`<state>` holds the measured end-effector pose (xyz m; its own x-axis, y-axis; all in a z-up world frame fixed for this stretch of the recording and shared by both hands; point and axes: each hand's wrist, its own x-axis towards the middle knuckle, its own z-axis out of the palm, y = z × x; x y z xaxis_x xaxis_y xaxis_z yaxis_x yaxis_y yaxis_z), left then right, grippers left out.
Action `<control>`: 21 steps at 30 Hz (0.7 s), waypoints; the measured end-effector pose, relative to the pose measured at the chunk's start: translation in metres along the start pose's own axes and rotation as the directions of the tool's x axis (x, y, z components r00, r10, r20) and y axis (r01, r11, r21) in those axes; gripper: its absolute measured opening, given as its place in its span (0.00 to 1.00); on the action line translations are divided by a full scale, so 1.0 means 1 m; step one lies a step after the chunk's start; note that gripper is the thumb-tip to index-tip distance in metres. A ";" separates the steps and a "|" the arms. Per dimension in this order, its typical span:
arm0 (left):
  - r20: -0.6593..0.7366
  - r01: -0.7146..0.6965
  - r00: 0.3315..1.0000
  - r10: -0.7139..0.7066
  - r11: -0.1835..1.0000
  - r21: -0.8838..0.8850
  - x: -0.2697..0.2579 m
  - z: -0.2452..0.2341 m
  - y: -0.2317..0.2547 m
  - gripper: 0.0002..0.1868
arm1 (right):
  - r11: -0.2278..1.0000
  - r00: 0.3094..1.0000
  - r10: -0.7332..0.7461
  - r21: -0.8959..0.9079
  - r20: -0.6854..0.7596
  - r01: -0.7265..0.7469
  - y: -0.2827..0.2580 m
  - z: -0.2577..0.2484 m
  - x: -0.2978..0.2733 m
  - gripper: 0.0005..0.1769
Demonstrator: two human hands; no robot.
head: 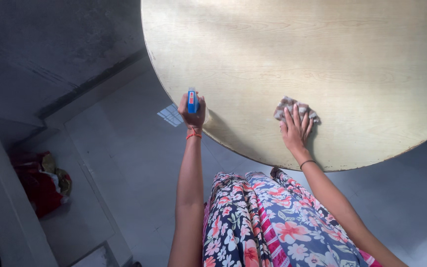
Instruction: The person cleans a large round wooden table by applying a liquid from a small blue bottle and wiping the surface with a cloth. The person moves around the table to cover different areas, holding the bottle in one hand and the cloth in the other.
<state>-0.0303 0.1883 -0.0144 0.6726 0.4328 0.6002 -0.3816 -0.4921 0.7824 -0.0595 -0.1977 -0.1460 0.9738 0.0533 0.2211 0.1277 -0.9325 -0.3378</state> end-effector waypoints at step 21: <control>0.042 0.038 0.998 -0.036 0.998 -0.044 0.039 0.004 -0.016 0.10 | 0.847 0.810 -0.504 -0.012 0.299 0.531 -0.178 0.037 0.086 0.30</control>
<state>0.0048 0.2102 -0.0043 0.7123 0.4181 0.5638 -0.3831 -0.4414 0.8114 0.0080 -0.0137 -0.1010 0.7811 0.6198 0.0760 0.6232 -0.7660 -0.1577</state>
